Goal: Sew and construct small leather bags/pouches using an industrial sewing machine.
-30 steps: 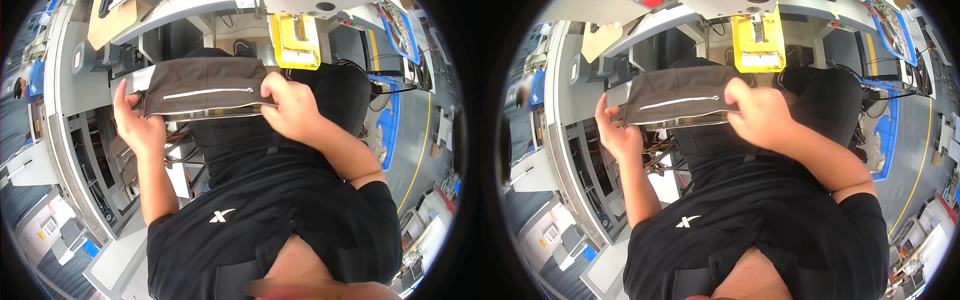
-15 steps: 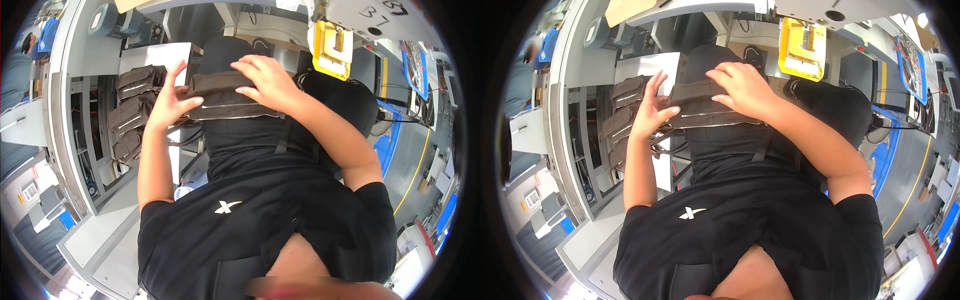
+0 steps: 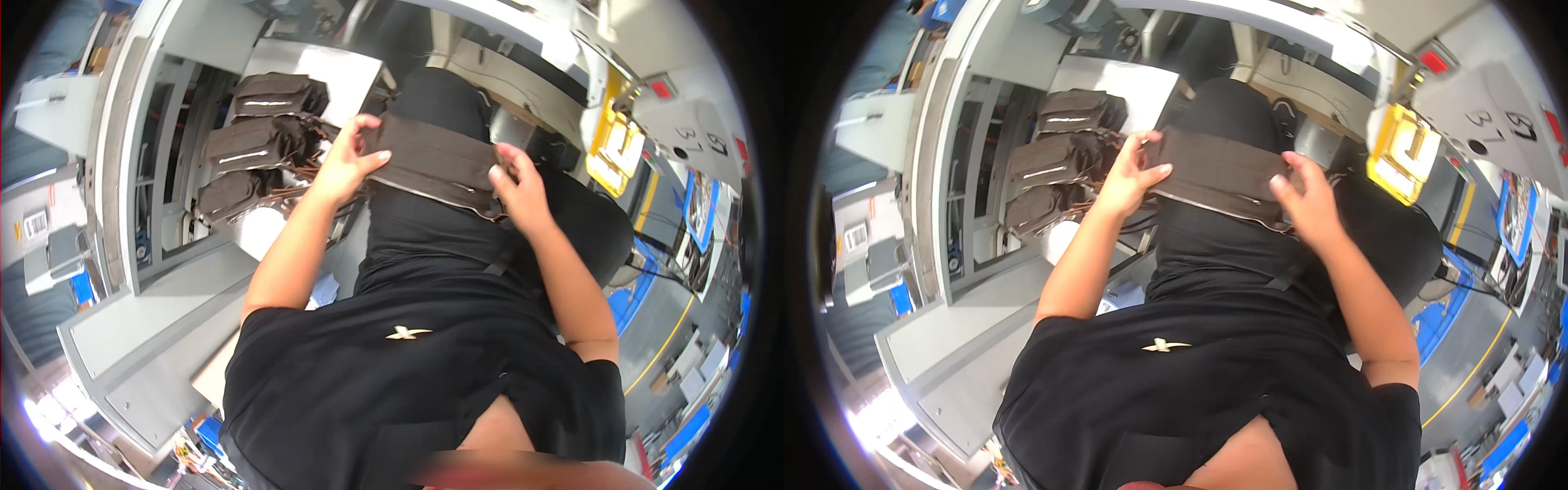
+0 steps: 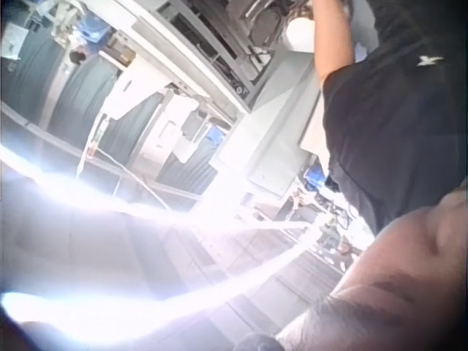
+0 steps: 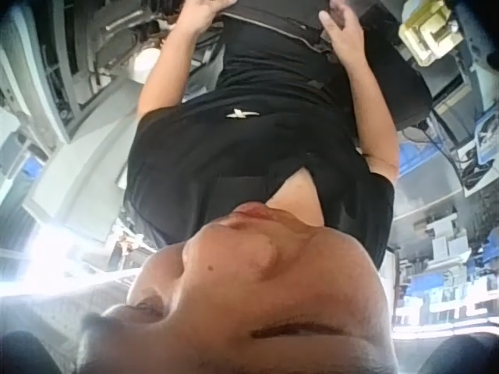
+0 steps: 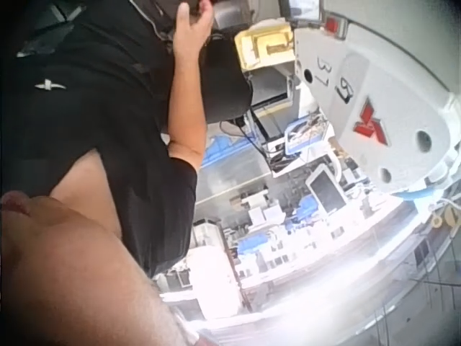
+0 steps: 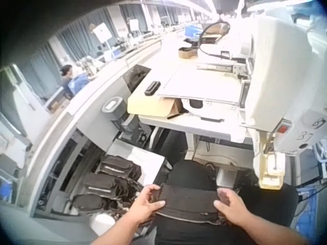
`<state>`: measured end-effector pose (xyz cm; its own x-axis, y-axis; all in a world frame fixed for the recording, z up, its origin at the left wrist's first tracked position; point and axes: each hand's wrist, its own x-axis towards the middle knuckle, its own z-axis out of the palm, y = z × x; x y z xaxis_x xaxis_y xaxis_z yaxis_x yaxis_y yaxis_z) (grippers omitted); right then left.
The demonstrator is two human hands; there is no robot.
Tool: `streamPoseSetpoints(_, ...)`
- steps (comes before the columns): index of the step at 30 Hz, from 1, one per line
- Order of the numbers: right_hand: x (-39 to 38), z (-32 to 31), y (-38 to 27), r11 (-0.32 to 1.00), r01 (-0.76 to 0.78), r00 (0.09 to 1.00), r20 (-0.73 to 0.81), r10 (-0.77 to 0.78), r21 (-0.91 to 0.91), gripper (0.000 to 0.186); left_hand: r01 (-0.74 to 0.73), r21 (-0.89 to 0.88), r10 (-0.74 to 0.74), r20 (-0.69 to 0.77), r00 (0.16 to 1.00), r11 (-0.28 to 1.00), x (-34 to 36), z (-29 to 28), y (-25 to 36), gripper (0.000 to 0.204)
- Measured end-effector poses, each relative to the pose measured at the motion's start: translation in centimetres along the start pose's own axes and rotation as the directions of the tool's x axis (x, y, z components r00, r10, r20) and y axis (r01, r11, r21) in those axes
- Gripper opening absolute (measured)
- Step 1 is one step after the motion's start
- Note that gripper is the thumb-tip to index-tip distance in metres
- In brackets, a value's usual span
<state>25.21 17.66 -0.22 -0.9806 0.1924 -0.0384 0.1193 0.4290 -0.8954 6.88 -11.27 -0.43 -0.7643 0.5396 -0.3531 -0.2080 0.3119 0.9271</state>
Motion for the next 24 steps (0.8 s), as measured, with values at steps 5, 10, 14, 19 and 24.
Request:
streamPoseSetpoints(5,1.5,2.3,0.7,0.512,-0.434,0.897,0.306,0.318,0.741,0.051,-0.058,-0.832,0.0,-0.07,0.998,0.552,0.9,1.0,3.1,0.068)
streamPoseSetpoints(10,3.5,4.2,-6.8,0.525,-0.277,0.953,0.158,0.259,0.805,0.046,-0.245,-0.794,0.161,-0.186,0.969,0.556,-2.6,6.4,6.3,0.063)
streamPoseSetpoints(14,3.1,4.2,-7.7,0.901,-0.249,0.878,0.476,0.056,0.354,0.06,-0.412,-0.662,-0.038,-0.553,0.832,0.626,-2.5,0.8,6.5,0.046)
streamPoseSetpoints(19,1.8,1.9,-9.0,0.95,0.152,0.676,0.73,0.1,-0.271,0.025,-0.578,-0.419,-0.106,-0.861,0.497,0.7,-6.1,-16.3,1.7,0.038)
streamPoseSetpoints(24,2.6,0.9,-9.8,0.876,0.282,0.69,0.717,0.098,-0.391,0.021,-0.265,-0.585,-0.401,-0.758,0.514,0.767,-12.5,-27.7,-10.6,0.065)
